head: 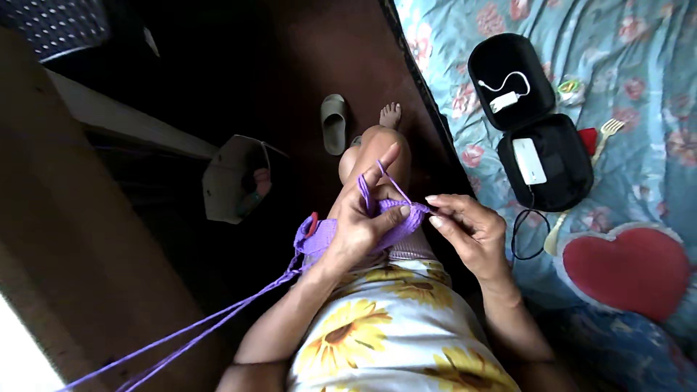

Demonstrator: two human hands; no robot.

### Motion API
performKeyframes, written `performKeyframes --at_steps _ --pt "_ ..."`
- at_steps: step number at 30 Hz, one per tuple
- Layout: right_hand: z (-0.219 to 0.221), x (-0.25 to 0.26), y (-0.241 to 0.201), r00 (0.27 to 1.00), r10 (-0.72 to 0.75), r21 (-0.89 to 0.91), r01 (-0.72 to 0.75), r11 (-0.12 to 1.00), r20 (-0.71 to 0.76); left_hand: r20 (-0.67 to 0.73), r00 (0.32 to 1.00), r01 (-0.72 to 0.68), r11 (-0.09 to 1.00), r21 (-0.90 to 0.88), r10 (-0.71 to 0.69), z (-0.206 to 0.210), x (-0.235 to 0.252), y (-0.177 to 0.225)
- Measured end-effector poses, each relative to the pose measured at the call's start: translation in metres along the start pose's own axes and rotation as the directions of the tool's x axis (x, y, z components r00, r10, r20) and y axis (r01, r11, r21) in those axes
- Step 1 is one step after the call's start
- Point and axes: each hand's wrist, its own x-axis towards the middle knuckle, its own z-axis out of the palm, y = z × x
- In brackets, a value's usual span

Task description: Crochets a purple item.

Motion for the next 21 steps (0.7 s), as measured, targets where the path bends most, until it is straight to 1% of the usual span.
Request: performKeyframes --at_steps 2,3,4,5,6,7,9,11,13,15,18,21 --pt "0.002 0.002 -0.001 0.993 0.114 0.174 -0.114 0.978 0.007 -0.004 0.994 -0.107 0.993 0.044 0.108 0.005 -0.001 -0.004" --pt "0.003 0.002 0.0 0.986 0.164 0.263 -0.162 0.951 0.016 -0.016 0.993 -0.12 0.992 0.04 0.121 0.006 -0.002 -0.005" --pt "0.003 0.002 0.002 0.981 0.192 0.327 -0.191 0.926 0.027 -0.036 0.993 -0.11 0.994 0.023 0.11 0.007 -0.002 -0.005" --pt "0.002 0.002 0.003 0.98 0.197 0.351 -0.197 0.915 0.035 -0.062 0.995 -0.083 0.997 -0.006 0.082 0.006 -0.002 -0.004" --pt "0.001 0.002 0.004 0.984 0.175 0.333 -0.178 0.926 0.04 -0.083 0.996 -0.048 0.998 -0.042 0.044 0.005 -0.002 -0.002" --pt "-0.001 0.002 0.005 0.991 0.129 0.266 -0.137 0.954 0.048 -0.104 0.995 -0.001 0.997 -0.081 -0.007 0.005 -0.003 0.0" --pt "-0.007 0.002 0.007 0.999 -0.01 0.029 0.009 1.0 0.05 -0.149 0.981 0.101 0.983 -0.15 -0.124 0.006 -0.003 0.005" --pt "-0.011 0.004 0.009 0.991 -0.121 -0.219 0.132 0.967 0.061 -0.171 0.963 0.166 0.959 -0.229 -0.207 0.007 -0.002 0.007" --pt "-0.016 0.005 0.008 0.978 -0.18 -0.391 0.206 0.897 0.101 -0.183 0.95 0.198 0.94 -0.276 -0.253 0.007 -0.001 0.007" --pt "-0.019 0.006 0.005 0.968 -0.206 -0.492 0.25 0.834 0.141 -0.186 0.946 0.207 0.935 -0.287 -0.267 0.006 0.0 0.008" --pt "-0.019 0.006 0.0 0.96 -0.225 -0.576 0.28 0.768 0.167 -0.197 0.943 0.208 0.935 -0.286 -0.27 0.006 0.001 0.008" --pt "-0.017 0.005 -0.003 0.954 -0.245 -0.647 0.296 0.703 0.171 -0.196 0.95 0.19 0.947 -0.26 -0.244 0.005 0.0 0.008"
